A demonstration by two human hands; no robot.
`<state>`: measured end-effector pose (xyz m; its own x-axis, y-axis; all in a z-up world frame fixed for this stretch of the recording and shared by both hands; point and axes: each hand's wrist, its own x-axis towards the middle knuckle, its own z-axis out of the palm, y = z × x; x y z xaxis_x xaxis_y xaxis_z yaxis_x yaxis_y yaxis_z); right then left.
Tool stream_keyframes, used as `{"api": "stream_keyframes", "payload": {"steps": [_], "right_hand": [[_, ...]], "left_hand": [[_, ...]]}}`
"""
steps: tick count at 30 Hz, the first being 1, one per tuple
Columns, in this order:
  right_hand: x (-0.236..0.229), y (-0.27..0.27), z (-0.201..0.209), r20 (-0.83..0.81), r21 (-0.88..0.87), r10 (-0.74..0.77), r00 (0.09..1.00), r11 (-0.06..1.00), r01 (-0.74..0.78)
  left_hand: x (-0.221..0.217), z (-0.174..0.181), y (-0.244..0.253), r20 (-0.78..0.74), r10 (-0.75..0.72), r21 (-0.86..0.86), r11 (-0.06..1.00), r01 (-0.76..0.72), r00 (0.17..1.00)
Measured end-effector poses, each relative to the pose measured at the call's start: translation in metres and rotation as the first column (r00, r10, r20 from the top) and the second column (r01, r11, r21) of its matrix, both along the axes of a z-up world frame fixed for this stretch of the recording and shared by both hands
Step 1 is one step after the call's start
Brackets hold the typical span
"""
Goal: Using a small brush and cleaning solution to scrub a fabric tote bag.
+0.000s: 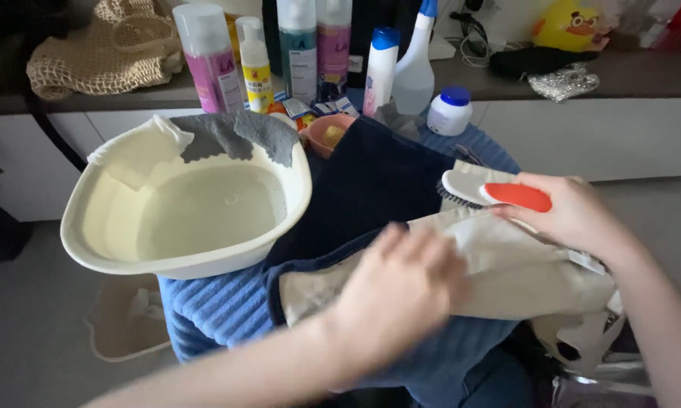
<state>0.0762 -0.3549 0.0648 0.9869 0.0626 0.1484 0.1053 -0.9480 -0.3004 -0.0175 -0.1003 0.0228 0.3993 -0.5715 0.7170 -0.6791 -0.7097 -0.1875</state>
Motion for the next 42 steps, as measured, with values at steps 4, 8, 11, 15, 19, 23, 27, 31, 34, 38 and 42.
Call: {"api": "stream_keyframes", "payload": {"steps": [4, 8, 11, 15, 19, 23, 27, 31, 34, 38, 42], "right_hand": [[0.0, 0.014, 0.01, -0.135, -0.017, -0.07, 0.988, 0.998, 0.068], [0.016, 0.016, 0.012, -0.262, -0.072, -0.055, 0.964, 0.997, 0.038], [0.024, 0.024, 0.016, -0.322, -0.088, -0.005, 0.947, 0.996, -0.025], [0.069, 0.013, 0.015, -0.299, -0.269, 0.113, 0.948, 0.943, -0.197], [0.054, 0.094, 0.071, -0.108, -0.219, 0.257, 0.96, 0.936, -0.275], [0.016, 0.211, 0.105, -0.305, -0.185, 0.493, 0.815, 0.809, -0.558], [0.025, 0.277, 0.083, -0.296, -0.297, 0.636, 0.713, 0.648, -0.701], [0.029, 0.323, 0.06, -0.345, -0.457, 0.597, 0.724, 0.567, -0.685], [0.028, 0.335, 0.051, -0.379, -0.428, 0.602, 0.703, 0.559, -0.71], [0.021, 0.334, 0.056, -0.465, -0.274, 0.676, 0.572, 0.505, -0.819], [0.008, 0.319, 0.079, -0.341, -0.291, 0.724, 0.6, 0.525, -0.8]], "left_hand": [[-0.03, -0.018, 0.004, 0.032, 0.02, 0.003, 1.0, -0.02, 0.999], [-0.032, -0.03, 0.01, 0.045, -0.012, -0.153, 0.988, 0.019, 0.999], [-0.028, -0.039, 0.013, -0.01, 0.069, -0.215, 0.974, -0.07, 0.998], [-0.024, -0.058, 0.023, -0.128, 0.046, -0.239, 0.968, -0.076, 0.991], [-0.021, -0.064, 0.029, -0.257, -0.047, -0.191, 0.981, -0.003, 0.965], [-0.017, -0.071, 0.028, -0.301, -0.041, -0.144, 0.99, -0.003, 0.953], [-0.014, -0.064, 0.034, -0.419, -0.066, -0.096, 0.995, 0.028, 0.906], [-0.012, -0.044, 0.043, -0.579, -0.053, -0.002, 0.998, 0.064, 0.813], [-0.003, -0.049, 0.047, -0.578, -0.057, 0.059, 0.992, 0.111, 0.814], [0.013, -0.046, 0.057, -0.636, -0.118, 0.097, 0.968, 0.231, 0.762], [0.025, -0.052, 0.062, -0.621, -0.149, 0.153, 0.94, 0.306, 0.769]]}}
